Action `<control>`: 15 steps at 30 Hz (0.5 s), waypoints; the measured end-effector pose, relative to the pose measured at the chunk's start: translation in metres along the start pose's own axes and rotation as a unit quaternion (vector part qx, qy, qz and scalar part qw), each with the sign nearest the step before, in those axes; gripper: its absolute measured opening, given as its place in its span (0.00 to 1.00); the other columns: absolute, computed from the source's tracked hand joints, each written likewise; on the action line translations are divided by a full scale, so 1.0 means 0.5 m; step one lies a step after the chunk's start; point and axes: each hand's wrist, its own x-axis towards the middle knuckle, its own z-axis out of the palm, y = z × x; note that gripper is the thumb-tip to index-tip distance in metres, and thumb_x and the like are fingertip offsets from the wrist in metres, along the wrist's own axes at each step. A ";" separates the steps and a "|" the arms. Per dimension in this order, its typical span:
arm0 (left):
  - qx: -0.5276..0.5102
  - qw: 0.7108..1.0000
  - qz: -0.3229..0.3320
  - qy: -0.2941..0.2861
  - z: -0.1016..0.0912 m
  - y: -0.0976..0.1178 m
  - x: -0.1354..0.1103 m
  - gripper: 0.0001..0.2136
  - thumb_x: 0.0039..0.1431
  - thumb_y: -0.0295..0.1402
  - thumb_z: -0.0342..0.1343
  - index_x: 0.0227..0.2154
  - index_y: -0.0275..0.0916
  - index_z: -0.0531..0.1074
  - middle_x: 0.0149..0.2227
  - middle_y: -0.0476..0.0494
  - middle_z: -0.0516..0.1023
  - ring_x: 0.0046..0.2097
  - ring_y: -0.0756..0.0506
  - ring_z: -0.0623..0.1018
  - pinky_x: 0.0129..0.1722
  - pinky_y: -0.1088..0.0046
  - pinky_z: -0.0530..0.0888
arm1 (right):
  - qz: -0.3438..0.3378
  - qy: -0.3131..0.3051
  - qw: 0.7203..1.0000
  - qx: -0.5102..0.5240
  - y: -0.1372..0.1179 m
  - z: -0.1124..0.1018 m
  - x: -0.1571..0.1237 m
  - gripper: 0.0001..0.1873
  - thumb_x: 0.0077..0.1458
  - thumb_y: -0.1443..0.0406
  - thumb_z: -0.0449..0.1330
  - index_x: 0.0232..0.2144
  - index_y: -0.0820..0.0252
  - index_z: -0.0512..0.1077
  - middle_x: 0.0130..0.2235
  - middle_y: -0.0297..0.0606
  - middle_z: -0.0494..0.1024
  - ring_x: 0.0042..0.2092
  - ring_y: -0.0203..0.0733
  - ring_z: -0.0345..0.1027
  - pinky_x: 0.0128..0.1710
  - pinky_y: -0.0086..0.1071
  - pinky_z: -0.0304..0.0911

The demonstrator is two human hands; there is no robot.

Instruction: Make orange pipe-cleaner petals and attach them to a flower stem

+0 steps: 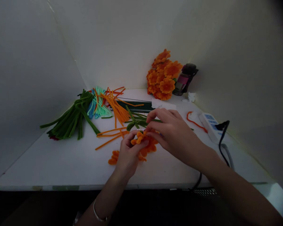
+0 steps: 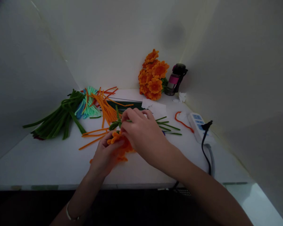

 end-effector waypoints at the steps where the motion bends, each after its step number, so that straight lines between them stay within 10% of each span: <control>1: -0.002 1.000 0.004 0.005 0.001 -0.001 0.000 0.10 0.40 0.22 0.63 0.28 0.38 0.74 0.29 0.52 0.75 0.31 0.54 0.74 0.33 0.82 0.71 | 0.001 0.018 1.000 -0.024 -0.004 0.003 -0.002 0.06 0.54 0.71 0.59 0.26 0.61 0.73 0.39 0.40 0.74 0.40 0.44 0.67 0.42 0.42 0.58; 15: -0.070 0.997 0.025 0.032 0.024 -0.008 -0.010 0.06 0.42 0.22 0.62 0.26 0.37 0.73 0.26 0.53 0.73 0.29 0.56 0.72 0.31 0.85 0.69 | -0.053 0.266 0.959 -0.087 -0.034 0.087 -0.053 0.06 0.55 0.75 0.57 0.31 0.62 0.70 0.36 0.36 0.78 0.40 0.42 0.69 0.47 0.44 0.54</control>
